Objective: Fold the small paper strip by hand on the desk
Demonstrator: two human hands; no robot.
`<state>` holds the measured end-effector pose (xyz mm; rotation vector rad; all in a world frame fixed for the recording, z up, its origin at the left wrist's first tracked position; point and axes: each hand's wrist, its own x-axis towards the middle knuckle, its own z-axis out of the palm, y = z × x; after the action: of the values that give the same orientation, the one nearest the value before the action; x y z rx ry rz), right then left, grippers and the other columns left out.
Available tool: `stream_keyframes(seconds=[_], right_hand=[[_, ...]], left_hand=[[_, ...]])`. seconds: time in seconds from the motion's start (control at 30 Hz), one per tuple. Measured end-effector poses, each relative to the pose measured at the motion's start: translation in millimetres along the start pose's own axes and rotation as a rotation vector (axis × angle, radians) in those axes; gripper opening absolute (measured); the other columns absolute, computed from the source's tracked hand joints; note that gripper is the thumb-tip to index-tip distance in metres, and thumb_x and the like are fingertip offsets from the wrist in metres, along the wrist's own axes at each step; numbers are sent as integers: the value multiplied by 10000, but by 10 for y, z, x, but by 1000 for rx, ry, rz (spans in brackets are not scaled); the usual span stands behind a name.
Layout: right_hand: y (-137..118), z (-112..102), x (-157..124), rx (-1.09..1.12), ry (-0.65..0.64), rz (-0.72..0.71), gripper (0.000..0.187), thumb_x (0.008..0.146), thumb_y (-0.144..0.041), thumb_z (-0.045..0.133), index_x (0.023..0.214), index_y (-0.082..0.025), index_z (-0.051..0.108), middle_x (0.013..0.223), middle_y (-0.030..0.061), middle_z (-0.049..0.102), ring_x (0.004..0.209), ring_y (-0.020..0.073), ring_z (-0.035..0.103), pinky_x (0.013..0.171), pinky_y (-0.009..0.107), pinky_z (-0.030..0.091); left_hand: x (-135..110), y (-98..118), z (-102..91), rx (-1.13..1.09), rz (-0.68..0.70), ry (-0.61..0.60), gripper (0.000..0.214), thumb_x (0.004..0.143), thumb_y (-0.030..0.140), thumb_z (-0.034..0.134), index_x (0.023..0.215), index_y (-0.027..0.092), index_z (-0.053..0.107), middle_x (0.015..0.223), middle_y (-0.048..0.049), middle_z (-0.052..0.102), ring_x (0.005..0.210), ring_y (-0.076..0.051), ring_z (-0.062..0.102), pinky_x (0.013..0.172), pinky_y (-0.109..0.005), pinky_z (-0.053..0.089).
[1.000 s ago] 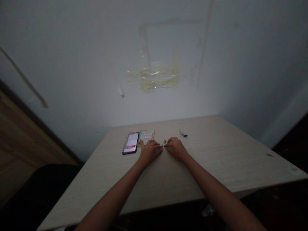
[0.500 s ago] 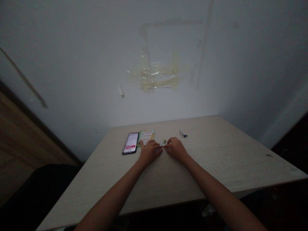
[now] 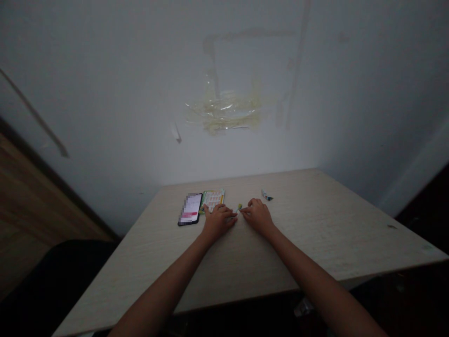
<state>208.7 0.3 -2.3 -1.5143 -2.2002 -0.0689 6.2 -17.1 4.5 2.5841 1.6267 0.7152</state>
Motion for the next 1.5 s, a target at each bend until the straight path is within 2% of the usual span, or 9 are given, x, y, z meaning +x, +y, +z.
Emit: stream_keyframes(seconds=[0.2, 0.57, 0.73, 0.83, 0.93, 1.03, 1.3, 1.5], right_hand=[[-35, -21, 22, -64, -39, 70, 265, 945, -418, 511, 1104, -385, 720, 1060, 81, 584, 1003, 213, 516, 854, 319, 407], [-85, -46, 49, -100, -59, 142, 295, 955, -394, 489, 1176, -373, 683, 1084, 83, 568, 1027, 218, 504, 892, 331, 384], [-31, 14, 42, -39, 3, 124, 277, 934, -359, 529, 1145, -337, 708, 1090, 97, 579, 1022, 228, 527, 897, 351, 402], [34, 61, 44, 38, 37, 50, 291, 913, -333, 566, 1170, -287, 695, 1154, 100, 584, 1056, 224, 538, 919, 349, 416], [89, 97, 50, 110, 47, -37, 245, 915, -301, 561, 1081, -245, 732, 1142, 89, 620, 1057, 207, 550, 943, 338, 419], [114, 121, 58, 154, 37, -61, 206, 904, -287, 577, 971, -220, 760, 1081, 79, 657, 1015, 194, 571, 930, 322, 429], [39, 103, 72, 178, 55, 19, 188, 867, -359, 638, 865, -207, 748, 968, 56, 649, 943, 176, 573, 886, 293, 429], [-24, 79, 83, 141, 57, 56, 191, 855, -380, 654, 818, -208, 729, 959, 54, 635, 934, 182, 564, 854, 291, 424]], left_hand=[[7, -17, 34, -31, 4, 10, 186, 871, 430, 619, 1018, 381, 722, 1067, 9, 714, 1239, -281, 473, 1032, -808, -67], [5, -21, 3, -71, -1, -21, 200, 880, 429, 607, 1042, 386, 716, 1099, 1, 710, 1249, -287, 462, 1031, -796, -86], [-5, -19, 3, -33, 3, -41, 233, 901, 449, 573, 1102, 419, 686, 1166, 14, 693, 1267, -275, 453, 1040, -794, -60], [-11, -20, 22, -14, 10, -42, 261, 904, 459, 565, 1148, 449, 658, 1232, 17, 668, 1295, -289, 428, 1036, -801, -58], [-12, -22, 37, -12, 20, -41, 274, 912, 466, 550, 1172, 471, 635, 1255, 29, 655, 1311, -292, 409, 1025, -811, -68], [-7, -25, 38, -18, 22, -52, 274, 918, 467, 538, 1177, 479, 627, 1263, 34, 650, 1311, -287, 401, 1019, -816, -68], [4, -37, 24, 0, 23, -91, 292, 909, 482, 546, 1192, 494, 615, 1262, 31, 639, 1299, -288, 395, 1013, -824, -43], [3, -45, 21, -26, 8, -100, 305, 903, 490, 551, 1203, 510, 600, 1260, 34, 637, 1300, -284, 385, 1015, -815, -65]])
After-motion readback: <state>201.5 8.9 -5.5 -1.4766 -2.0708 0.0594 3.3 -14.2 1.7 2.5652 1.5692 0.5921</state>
